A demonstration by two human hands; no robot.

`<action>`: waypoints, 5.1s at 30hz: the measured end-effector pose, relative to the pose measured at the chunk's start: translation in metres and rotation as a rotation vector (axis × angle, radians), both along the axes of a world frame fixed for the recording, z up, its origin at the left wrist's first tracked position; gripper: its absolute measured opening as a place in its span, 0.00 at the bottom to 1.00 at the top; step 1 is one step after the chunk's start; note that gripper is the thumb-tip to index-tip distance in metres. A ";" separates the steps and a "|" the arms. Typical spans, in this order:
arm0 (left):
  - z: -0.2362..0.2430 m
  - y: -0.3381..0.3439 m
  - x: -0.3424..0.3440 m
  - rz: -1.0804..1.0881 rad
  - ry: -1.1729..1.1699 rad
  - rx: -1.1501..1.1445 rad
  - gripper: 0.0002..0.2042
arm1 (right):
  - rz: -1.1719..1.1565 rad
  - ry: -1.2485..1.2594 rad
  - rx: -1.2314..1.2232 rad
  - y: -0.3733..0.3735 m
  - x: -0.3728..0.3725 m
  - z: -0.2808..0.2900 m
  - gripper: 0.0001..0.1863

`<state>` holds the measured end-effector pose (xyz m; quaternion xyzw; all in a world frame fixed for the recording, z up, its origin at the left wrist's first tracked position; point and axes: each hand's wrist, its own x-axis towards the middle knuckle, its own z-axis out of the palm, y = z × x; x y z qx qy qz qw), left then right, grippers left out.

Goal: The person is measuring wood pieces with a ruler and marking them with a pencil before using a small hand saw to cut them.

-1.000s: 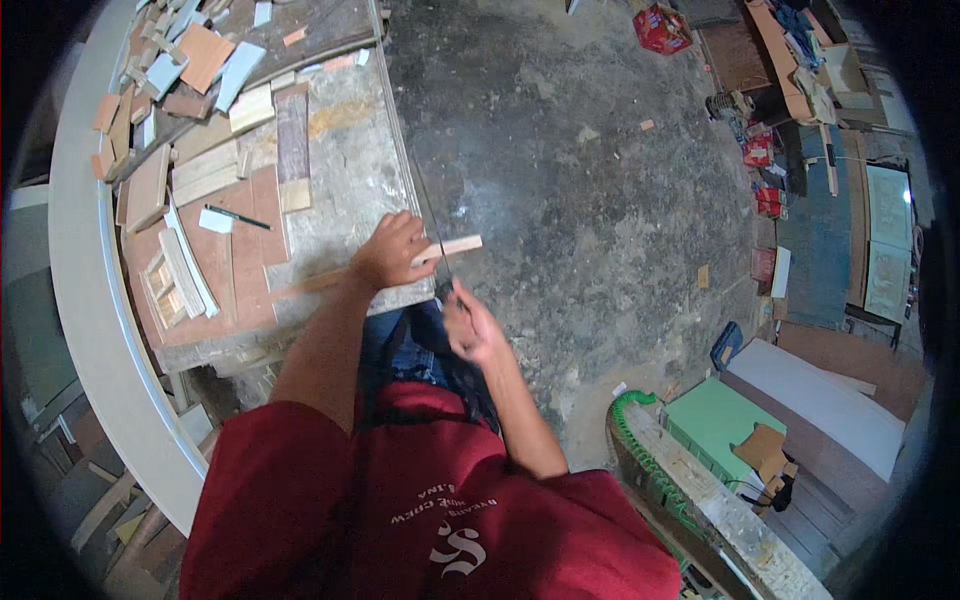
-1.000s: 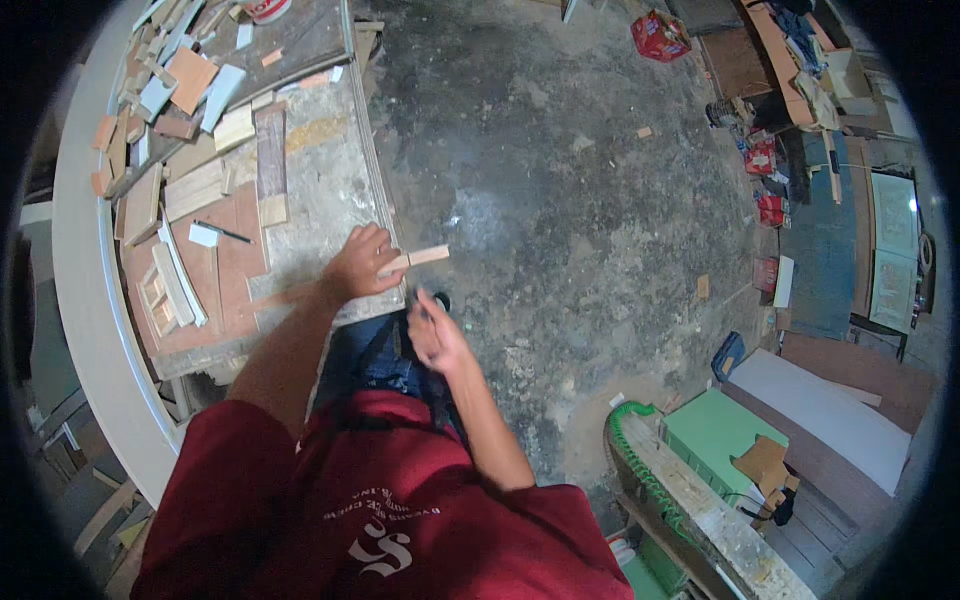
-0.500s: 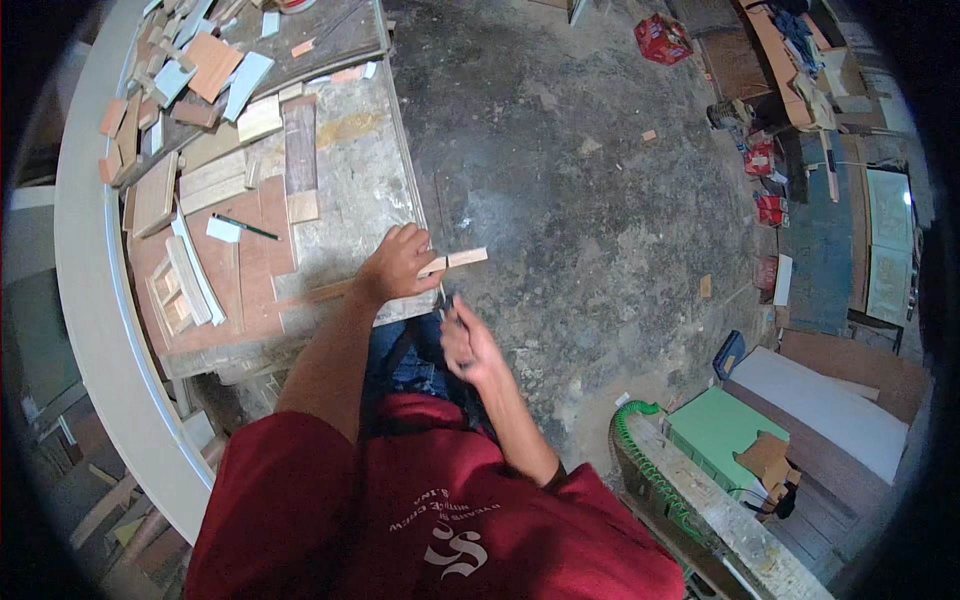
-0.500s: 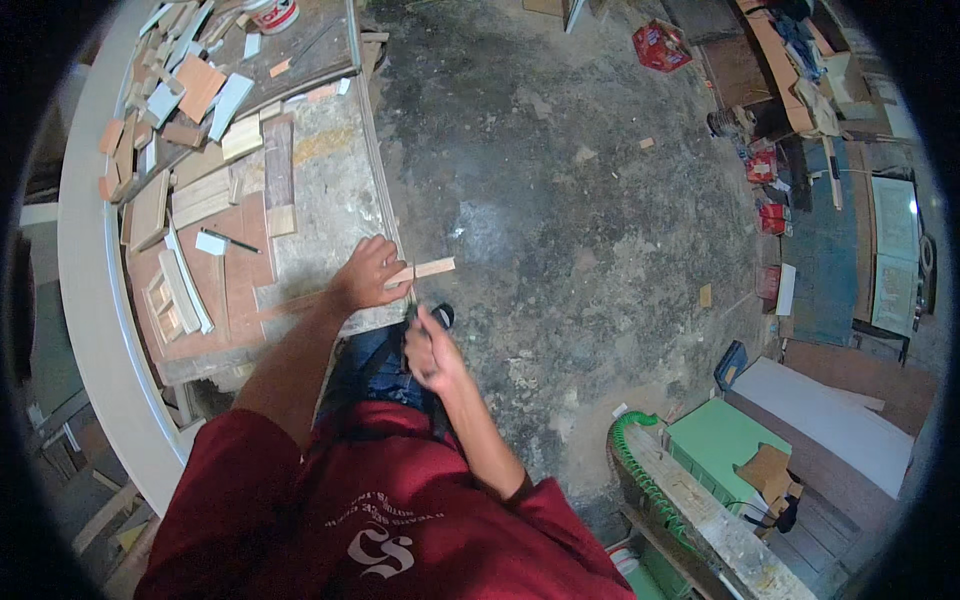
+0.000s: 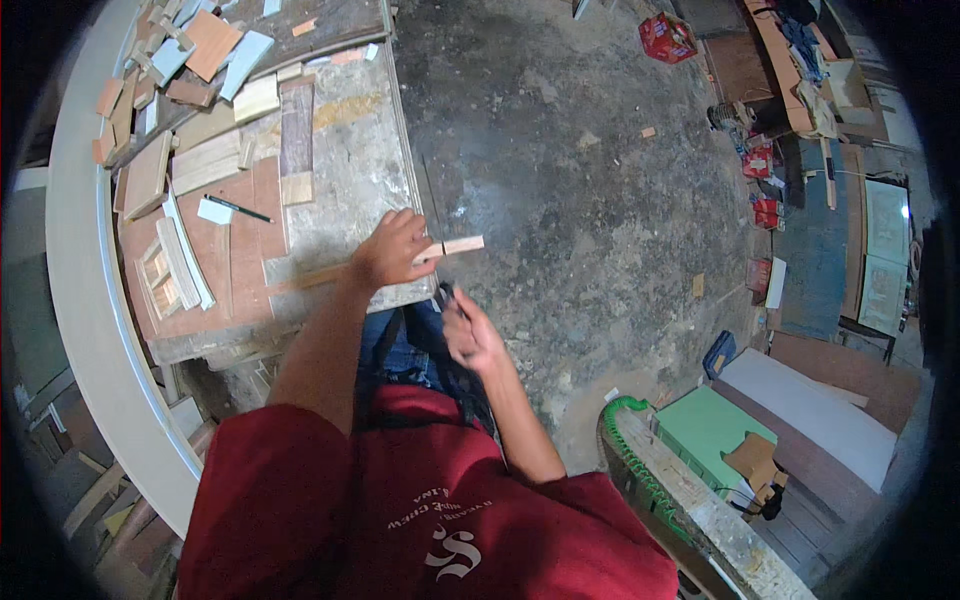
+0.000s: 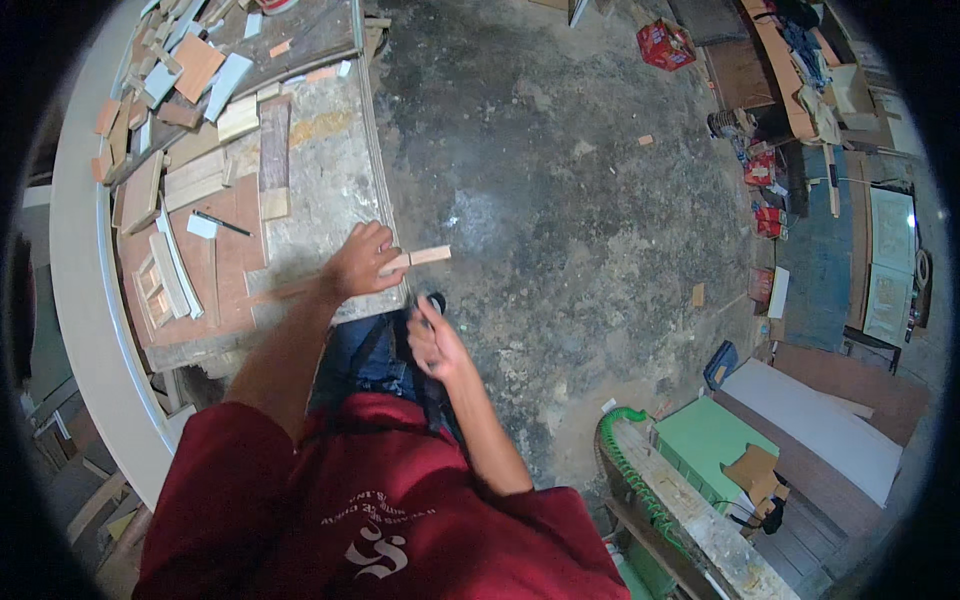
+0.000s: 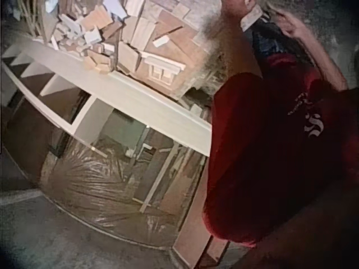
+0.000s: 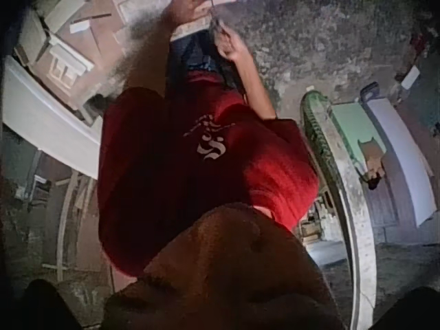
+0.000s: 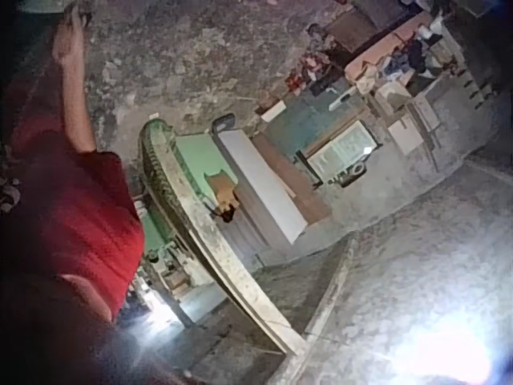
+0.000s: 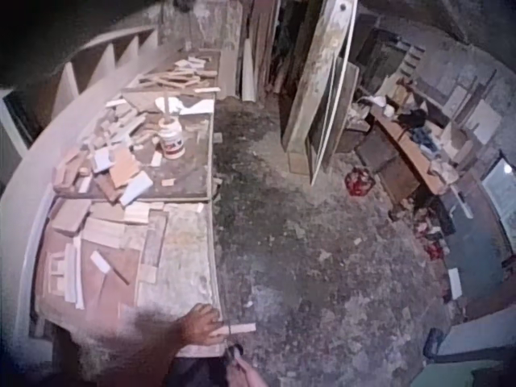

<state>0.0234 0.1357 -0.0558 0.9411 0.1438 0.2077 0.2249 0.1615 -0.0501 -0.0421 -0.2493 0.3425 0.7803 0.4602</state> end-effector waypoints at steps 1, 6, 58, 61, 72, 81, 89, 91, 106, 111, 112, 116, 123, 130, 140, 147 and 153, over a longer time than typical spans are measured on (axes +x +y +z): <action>0.002 -0.002 0.002 0.031 0.038 0.006 0.13 | 0.009 -0.049 0.042 0.019 0.002 -0.004 0.19; -0.007 -0.001 0.001 0.043 -0.017 0.016 0.12 | -0.032 0.028 0.033 -0.022 -0.013 -0.006 0.19; -0.004 -0.001 0.003 0.010 0.016 0.030 0.13 | 0.033 -0.088 0.170 0.012 0.000 -0.031 0.18; -0.004 -0.005 0.006 0.016 0.025 0.001 0.13 | 0.037 -0.138 0.158 0.017 0.003 -0.025 0.18; -0.006 0.003 0.004 -0.004 0.054 0.003 0.14 | -0.071 -0.018 0.079 0.014 -0.006 -0.027 0.19; -0.002 -0.001 0.004 0.004 0.069 -0.011 0.13 | -0.016 -0.157 0.145 0.020 -0.002 -0.025 0.18; -0.003 0.004 0.005 0.007 0.096 -0.002 0.13 | 0.008 -0.179 0.228 0.030 0.003 -0.026 0.17; -0.008 -0.005 0.000 0.010 0.087 0.001 0.13 | 0.009 -0.128 0.107 0.003 -0.009 -0.023 0.17; -0.003 -0.003 0.003 0.014 0.098 0.004 0.12 | 0.089 -0.137 0.104 -0.107 -0.015 -0.034 0.20; -0.001 -0.002 0.003 0.003 0.073 0.009 0.12 | 0.019 -0.349 0.396 -0.127 0.028 0.016 0.21; -0.001 -0.002 0.003 0.006 0.075 0.005 0.12 | 0.013 -0.355 0.397 -0.117 0.033 0.030 0.21; -0.003 -0.003 0.002 0.015 0.102 -0.020 0.11 | 0.026 -0.758 0.423 -0.080 0.039 0.067 0.20; -0.002 -0.002 0.003 0.026 0.105 -0.025 0.12 | 0.292 -1.922 0.465 -0.045 -0.018 0.032 0.15; -0.001 -0.002 0.004 0.014 0.067 -0.008 0.12 | 0.658 -2.019 0.390 -0.031 -0.022 0.015 0.18; -0.002 -0.002 0.001 0.018 0.075 -0.025 0.11 | 0.700 -2.071 0.497 -0.021 -0.022 0.009 0.19; -0.002 -0.002 0.002 0.015 0.046 -0.013 0.11 | 0.707 -2.127 0.530 -0.013 -0.019 0.003 0.19; -0.002 -0.001 0.002 0.013 0.064 -0.004 0.11 | 0.767 -2.131 0.502 -0.018 -0.025 0.010 0.20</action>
